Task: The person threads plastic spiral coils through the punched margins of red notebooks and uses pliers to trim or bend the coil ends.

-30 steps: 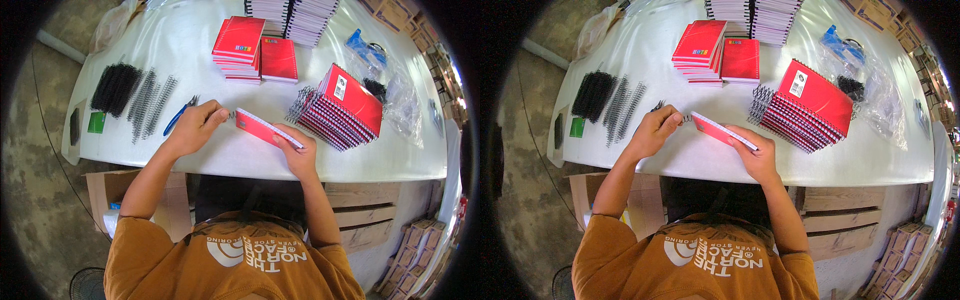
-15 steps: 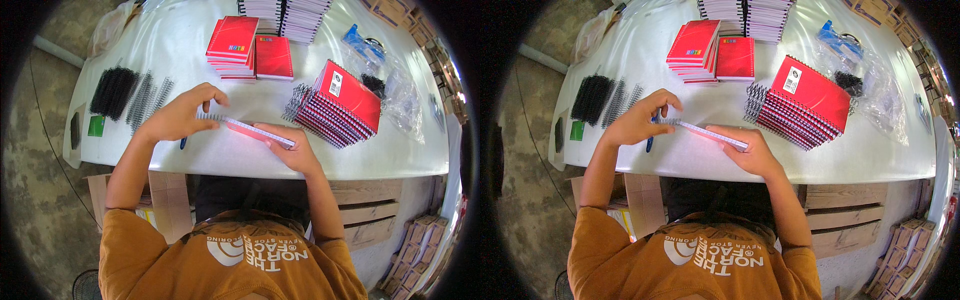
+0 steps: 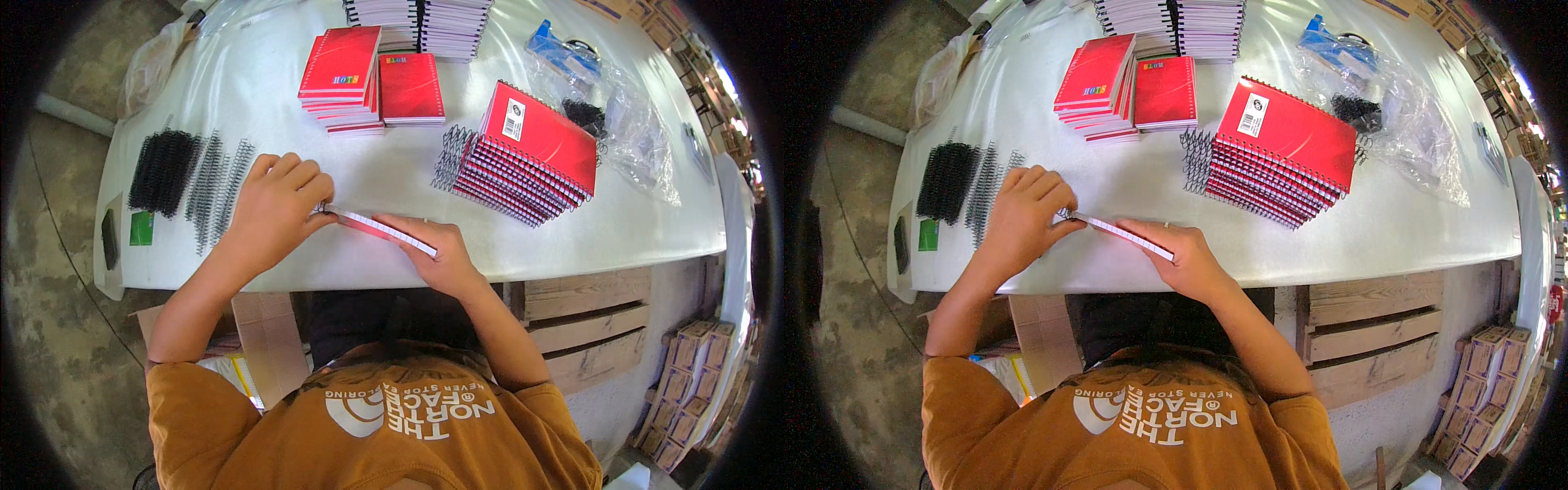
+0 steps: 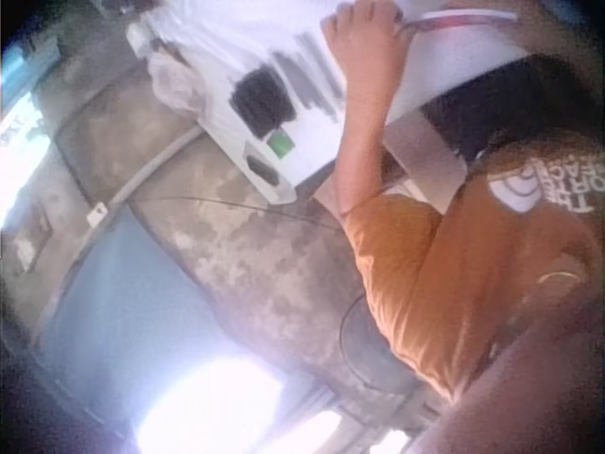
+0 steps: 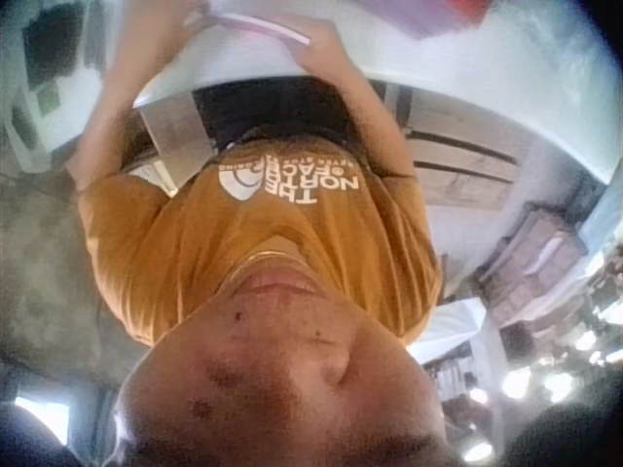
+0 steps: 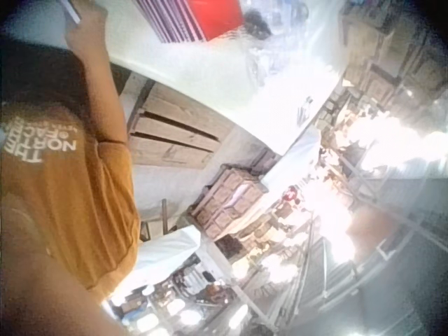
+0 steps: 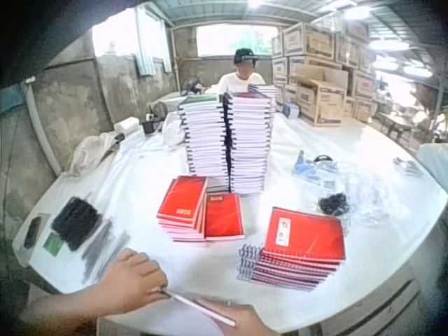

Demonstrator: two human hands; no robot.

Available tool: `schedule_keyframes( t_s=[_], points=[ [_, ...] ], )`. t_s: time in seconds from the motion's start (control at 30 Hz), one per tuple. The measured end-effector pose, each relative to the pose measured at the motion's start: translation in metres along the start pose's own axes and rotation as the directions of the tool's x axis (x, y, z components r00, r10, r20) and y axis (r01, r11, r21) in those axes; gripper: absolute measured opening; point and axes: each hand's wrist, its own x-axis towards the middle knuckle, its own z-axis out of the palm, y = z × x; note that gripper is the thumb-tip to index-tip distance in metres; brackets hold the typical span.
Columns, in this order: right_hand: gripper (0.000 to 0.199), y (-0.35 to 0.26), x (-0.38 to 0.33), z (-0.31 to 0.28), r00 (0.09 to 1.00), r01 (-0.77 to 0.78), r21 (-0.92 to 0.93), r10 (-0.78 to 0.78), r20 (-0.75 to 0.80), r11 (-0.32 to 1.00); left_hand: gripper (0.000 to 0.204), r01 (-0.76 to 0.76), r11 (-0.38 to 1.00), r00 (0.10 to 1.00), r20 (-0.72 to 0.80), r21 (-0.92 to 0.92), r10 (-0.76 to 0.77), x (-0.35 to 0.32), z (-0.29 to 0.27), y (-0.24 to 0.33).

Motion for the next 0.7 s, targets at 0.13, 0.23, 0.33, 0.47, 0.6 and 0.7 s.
schedule_keyframes(
  t_s=[0.13,0.23,0.33,0.47,0.6,0.7],
  points=[
    [0.034,-0.003,-0.004,0.001,1.0,-0.013,-0.04,0.013,0.003,0.999,0.026,-0.162,0.986,0.987,0.028,0.043,0.161,-0.009,0.01,-0.012],
    [0.032,-0.005,-0.005,0.005,0.999,0.015,-0.103,-0.019,-0.041,0.995,0.039,-0.065,0.995,0.967,0.251,0.07,0.045,0.004,0.003,-0.008],
    [0.03,-0.005,-0.008,0.009,0.992,0.053,-0.12,-0.066,-0.104,0.991,0.068,0.066,0.956,0.912,-0.406,0.287,0.059,-0.006,0.028,0.004],
    [0.037,-0.003,-0.027,0.016,0.989,-0.018,-0.059,0.009,-0.148,0.998,0.094,-0.052,0.998,0.949,-0.311,0.028,0.058,-0.083,0.125,0.036],
    [0.045,-0.006,-0.034,0.031,0.993,0.121,-0.125,-0.122,-0.001,0.985,0.106,0.234,0.968,0.63,-0.773,0.09,-0.08,-0.063,0.18,-0.008],
    [0.047,-0.003,-0.033,0.038,0.966,0.241,-0.135,-0.251,-0.058,0.961,0.105,0.294,0.846,0.846,-0.291,-0.444,-0.447,-0.096,0.182,-0.012]
  ],
)
